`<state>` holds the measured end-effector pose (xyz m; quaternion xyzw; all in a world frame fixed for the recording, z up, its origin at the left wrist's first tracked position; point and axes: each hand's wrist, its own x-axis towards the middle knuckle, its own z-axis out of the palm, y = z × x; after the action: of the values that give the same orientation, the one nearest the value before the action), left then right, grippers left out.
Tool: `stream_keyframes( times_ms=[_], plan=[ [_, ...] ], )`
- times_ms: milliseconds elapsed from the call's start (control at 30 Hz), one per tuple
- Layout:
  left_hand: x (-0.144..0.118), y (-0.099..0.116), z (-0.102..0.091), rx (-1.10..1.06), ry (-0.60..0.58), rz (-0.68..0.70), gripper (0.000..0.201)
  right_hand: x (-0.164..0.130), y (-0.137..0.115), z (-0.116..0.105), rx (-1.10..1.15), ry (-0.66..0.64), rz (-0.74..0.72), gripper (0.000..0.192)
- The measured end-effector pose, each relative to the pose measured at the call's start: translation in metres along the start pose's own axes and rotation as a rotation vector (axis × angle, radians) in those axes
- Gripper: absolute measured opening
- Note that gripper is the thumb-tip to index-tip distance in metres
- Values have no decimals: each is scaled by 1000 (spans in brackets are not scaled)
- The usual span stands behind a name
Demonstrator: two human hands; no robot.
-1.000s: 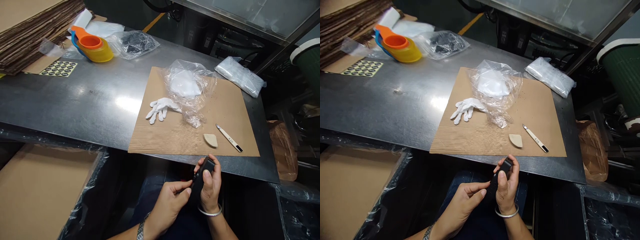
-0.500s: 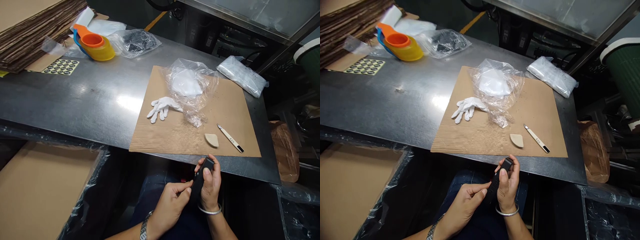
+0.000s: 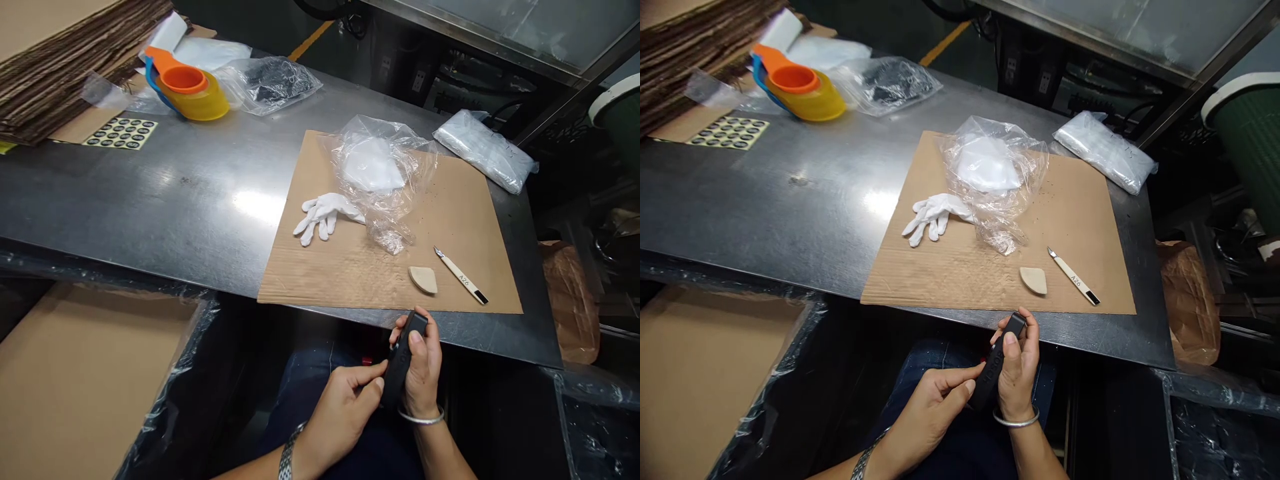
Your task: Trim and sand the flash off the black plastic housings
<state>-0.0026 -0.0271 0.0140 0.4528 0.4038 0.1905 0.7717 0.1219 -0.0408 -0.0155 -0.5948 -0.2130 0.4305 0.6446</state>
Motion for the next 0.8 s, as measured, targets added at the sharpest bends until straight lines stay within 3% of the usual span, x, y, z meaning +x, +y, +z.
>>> stream_keyframes(
  times_ms=[267,800],
  plan=[
    [-3,1,2,-72,10,-61,34,4,-6,1,51,49,189,27],
    [-5,5,1,-51,24,-57,35,4,-10,4,70,50,228,25]
  ],
)
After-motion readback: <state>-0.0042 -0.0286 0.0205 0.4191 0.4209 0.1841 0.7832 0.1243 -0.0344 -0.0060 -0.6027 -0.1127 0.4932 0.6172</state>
